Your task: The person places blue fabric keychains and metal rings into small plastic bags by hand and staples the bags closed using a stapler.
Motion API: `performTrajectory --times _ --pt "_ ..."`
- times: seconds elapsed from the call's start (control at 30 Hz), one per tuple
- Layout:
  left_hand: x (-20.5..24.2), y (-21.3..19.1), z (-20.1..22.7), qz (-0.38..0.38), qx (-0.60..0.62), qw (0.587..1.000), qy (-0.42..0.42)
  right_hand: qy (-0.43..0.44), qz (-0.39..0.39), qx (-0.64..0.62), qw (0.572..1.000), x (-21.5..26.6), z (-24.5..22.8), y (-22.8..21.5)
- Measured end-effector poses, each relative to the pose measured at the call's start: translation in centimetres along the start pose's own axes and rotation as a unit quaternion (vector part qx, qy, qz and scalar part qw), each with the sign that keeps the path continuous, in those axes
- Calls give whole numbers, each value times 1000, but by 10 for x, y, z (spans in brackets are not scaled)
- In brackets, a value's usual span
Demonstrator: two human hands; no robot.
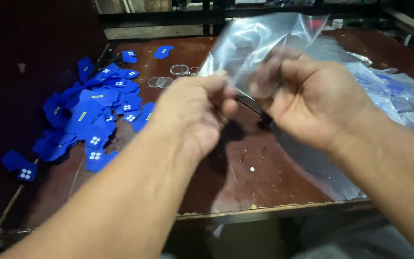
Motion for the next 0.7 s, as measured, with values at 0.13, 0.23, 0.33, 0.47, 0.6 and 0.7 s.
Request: performTrajectory --times 0.13,0.23,0.33,0.47,0.6,0.7 --pt "19 -9 34 87 -107 973 186 -147 97 177 968 22 -5 4" --pt "17 -20 33 -26 -212 941 263 -278 89 299 908 19 -11 16" --pt "16 -26 20 -114 -271 920 259 -334 -66 596 728 12 -1 32" --pt "19 -33 16 -107 -230 942 218 -166 2 642 748 14 11 42" --pt "14 -35 16 -72 -161 961 212 -256 -108 727 628 -9 13 29" --pt "18 -33 18 -43 -170 962 210 -202 -88 638 738 -16 24 16"
Point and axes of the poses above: each hand's wrist, its own x-axis away from the middle knuckle, its own y-axis out of the palm, z = x × y, the point moved 2 cm from there along -x, towards the middle knuckle, and after that the axes turned 7 degrees about z, right-handed, at the moved point
